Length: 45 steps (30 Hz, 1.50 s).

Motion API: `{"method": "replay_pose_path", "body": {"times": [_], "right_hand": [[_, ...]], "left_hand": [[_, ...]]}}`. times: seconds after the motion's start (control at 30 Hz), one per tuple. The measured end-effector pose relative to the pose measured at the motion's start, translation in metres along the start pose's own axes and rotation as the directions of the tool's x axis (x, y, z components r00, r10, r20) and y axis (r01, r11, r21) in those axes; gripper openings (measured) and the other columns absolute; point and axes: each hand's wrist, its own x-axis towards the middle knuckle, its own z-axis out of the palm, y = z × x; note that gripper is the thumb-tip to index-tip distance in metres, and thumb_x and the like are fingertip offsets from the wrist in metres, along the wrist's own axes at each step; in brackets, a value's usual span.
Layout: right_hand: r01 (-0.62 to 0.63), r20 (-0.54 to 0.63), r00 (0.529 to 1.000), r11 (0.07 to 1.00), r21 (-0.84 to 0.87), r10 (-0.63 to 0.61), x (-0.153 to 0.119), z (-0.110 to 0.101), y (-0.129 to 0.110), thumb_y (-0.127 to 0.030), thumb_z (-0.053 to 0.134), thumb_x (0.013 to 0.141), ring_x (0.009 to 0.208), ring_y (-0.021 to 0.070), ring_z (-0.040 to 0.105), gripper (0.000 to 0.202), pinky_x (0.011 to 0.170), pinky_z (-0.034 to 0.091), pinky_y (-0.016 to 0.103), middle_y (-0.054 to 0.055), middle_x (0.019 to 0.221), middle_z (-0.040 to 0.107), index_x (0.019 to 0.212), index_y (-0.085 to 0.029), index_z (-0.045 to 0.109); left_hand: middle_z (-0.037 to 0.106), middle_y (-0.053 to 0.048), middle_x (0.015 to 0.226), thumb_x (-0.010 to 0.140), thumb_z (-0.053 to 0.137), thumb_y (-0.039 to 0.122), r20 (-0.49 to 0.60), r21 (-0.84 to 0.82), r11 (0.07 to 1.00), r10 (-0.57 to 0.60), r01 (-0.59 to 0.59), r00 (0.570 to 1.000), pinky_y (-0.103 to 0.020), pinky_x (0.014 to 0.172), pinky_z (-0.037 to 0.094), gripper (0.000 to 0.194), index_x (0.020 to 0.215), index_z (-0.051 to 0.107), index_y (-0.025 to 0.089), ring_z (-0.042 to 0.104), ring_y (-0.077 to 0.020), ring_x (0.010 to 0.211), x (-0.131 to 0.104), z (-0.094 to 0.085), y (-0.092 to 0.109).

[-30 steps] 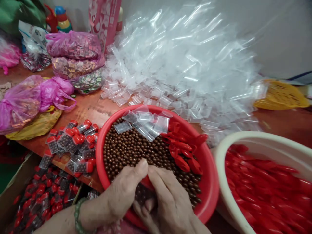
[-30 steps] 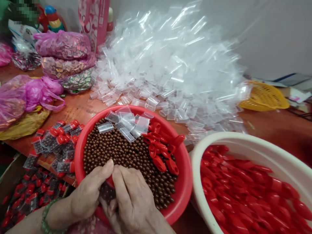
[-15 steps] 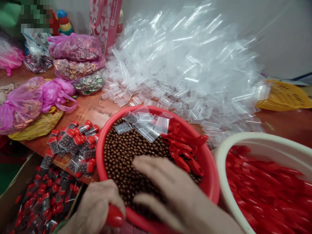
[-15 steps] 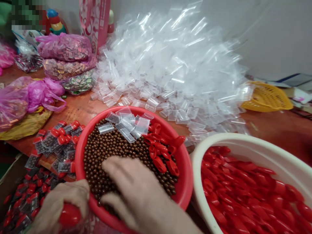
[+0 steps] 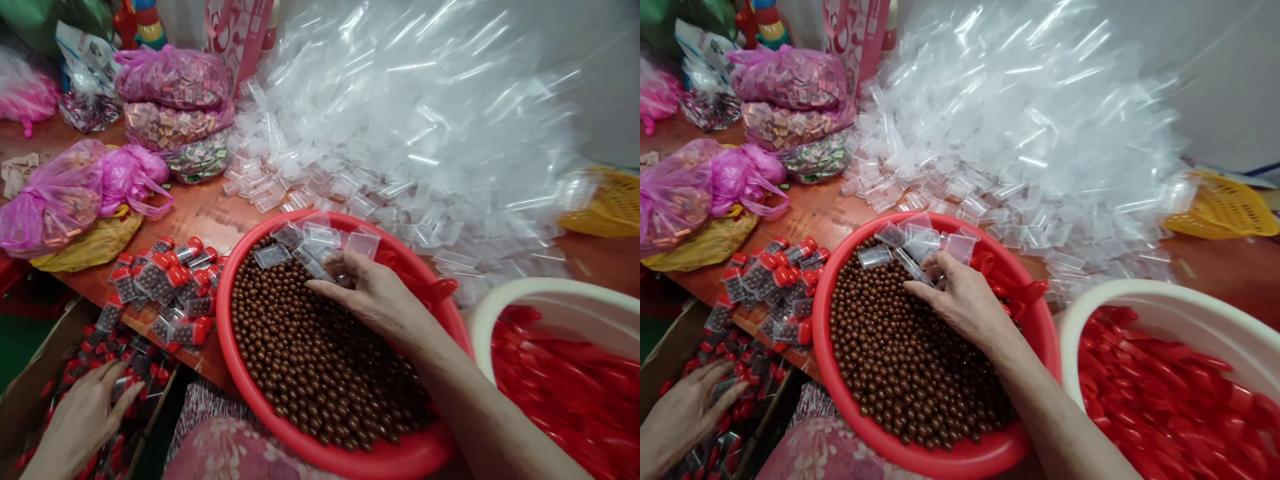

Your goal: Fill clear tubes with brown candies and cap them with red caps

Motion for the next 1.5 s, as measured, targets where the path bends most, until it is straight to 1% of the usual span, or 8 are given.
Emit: {"method": "replay_pose_path", "body": {"times": [0.13, 0.23, 0.33, 0.47, 0.7, 0.93, 1.13, 1.5], "right_hand": [[0.012, 0.011, 1.000, 0.981, 0.192, -0.014, -0.018, 0.004, -0.002, -0.043, 0.061, 0.085, 0.065, 0.0168, 0.060, 0.025, 0.059, 0.047, 0.029, 0.001, 0.076, 0.065, 0.095, -0.020, 0.063], [0.000, 0.072, 0.997, 0.959, 0.282, -0.021, -0.034, 0.008, -0.009, -0.042, 0.059, 0.089, 0.061, 0.0152, 0.058, 0.024, 0.056, 0.046, 0.027, 0.000, 0.072, 0.063, 0.098, -0.020, 0.064], [-0.075, 0.194, 0.981, 0.895, 0.440, -0.013, -0.046, 0.006, -0.017, -0.040, 0.058, 0.090, 0.059, 0.0145, 0.061, 0.023, 0.054, 0.049, 0.025, -0.002, 0.066, 0.063, 0.097, -0.019, 0.063], [-0.096, 0.280, 0.958, 0.860, 0.501, -0.056, -0.055, -0.001, -0.020, -0.038, 0.054, 0.094, 0.056, 0.0136, 0.063, 0.023, 0.052, 0.052, 0.024, 0.000, 0.070, 0.067, 0.101, -0.018, 0.062], [0.327, 0.034, 0.944, 0.945, 0.019, -0.327, -0.065, 0.000, -0.010, -0.029, 0.057, 0.095, 0.090, 0.0203, 0.069, 0.021, 0.079, 0.060, 0.035, 0.009, 0.103, 0.070, 0.110, -0.022, 0.069], [0.232, 0.348, 0.884, 0.940, 0.252, -0.312, -0.054, -0.005, -0.005, -0.032, 0.053, 0.098, 0.094, 0.0176, 0.069, 0.023, 0.085, 0.057, 0.031, 0.005, 0.101, 0.072, 0.113, -0.023, 0.070], [0.290, 0.446, 0.845, 0.953, 0.083, -0.296, -0.049, -0.005, -0.006, -0.030, 0.065, 0.092, 0.092, 0.0211, 0.067, 0.019, 0.082, 0.055, 0.036, 0.007, 0.102, 0.068, 0.107, -0.020, 0.068], [0.396, 0.268, 0.912, 0.833, -0.386, -0.309, -0.071, -0.021, 0.017, -0.023, 0.060, 0.088, 0.064, 0.0161, 0.063, 0.009, 0.055, 0.046, 0.029, 0.004, 0.088, 0.062, 0.097, -0.019, 0.062]], "left_hand": [[0.078, -0.008, 0.105, 0.095, 0.054, 0.042, -0.190, -0.193, 0.953, 0.196, -0.232, 0.962, -0.032, 0.085, 0.061, 0.031, 0.111, 0.069, 0.020, 0.075, -0.0228, 0.093, 0.032, -0.023, 0.056], [0.073, -0.013, 0.117, 0.095, 0.058, 0.027, -0.437, -0.248, 0.767, 0.456, -0.591, 0.775, -0.032, 0.095, 0.057, 0.029, 0.121, 0.062, 0.013, 0.070, -0.0206, 0.107, 0.071, -0.037, 0.120], [0.061, -0.020, 0.136, 0.095, 0.057, 0.019, -0.424, -0.021, 0.671, 0.666, -0.742, 0.614, -0.043, 0.108, 0.049, 0.040, 0.132, 0.053, 0.005, 0.055, -0.0294, 0.129, 0.108, -0.037, 0.169], [0.069, -0.016, 0.114, 0.098, 0.047, 0.015, -0.316, 0.091, 0.557, 0.802, -0.825, 0.506, -0.044, 0.099, 0.052, 0.032, 0.127, 0.054, 0.001, 0.063, -0.0264, 0.111, 0.133, -0.028, 0.193], [0.067, -0.009, 0.091, 0.101, 0.043, 0.024, -0.116, 0.001, 0.545, 0.833, -0.839, 0.541, -0.039, 0.079, 0.052, 0.024, 0.101, 0.062, 0.010, 0.060, -0.0240, 0.088, 0.133, -0.026, 0.195], [0.066, -0.015, 0.101, 0.099, 0.036, 0.010, 0.016, 0.228, 0.448, 0.886, -0.864, 0.464, -0.040, 0.080, 0.049, 0.036, 0.129, 0.050, -0.003, 0.059, -0.0253, 0.090, 0.120, -0.023, 0.195], [0.064, -0.018, 0.108, 0.097, 0.037, 0.016, 0.161, 0.234, 0.426, 0.870, -0.874, 0.466, -0.045, 0.083, 0.047, 0.032, 0.118, 0.058, 0.004, 0.057, -0.0277, 0.092, 0.116, -0.032, 0.197], [0.059, -0.013, 0.108, 0.085, 0.044, 0.002, 0.258, -0.002, 0.589, 0.781, -0.808, 0.569, -0.043, 0.093, 0.048, 0.032, 0.113, 0.058, 0.009, 0.052, -0.0277, 0.105, 0.126, -0.057, 0.199]]}}
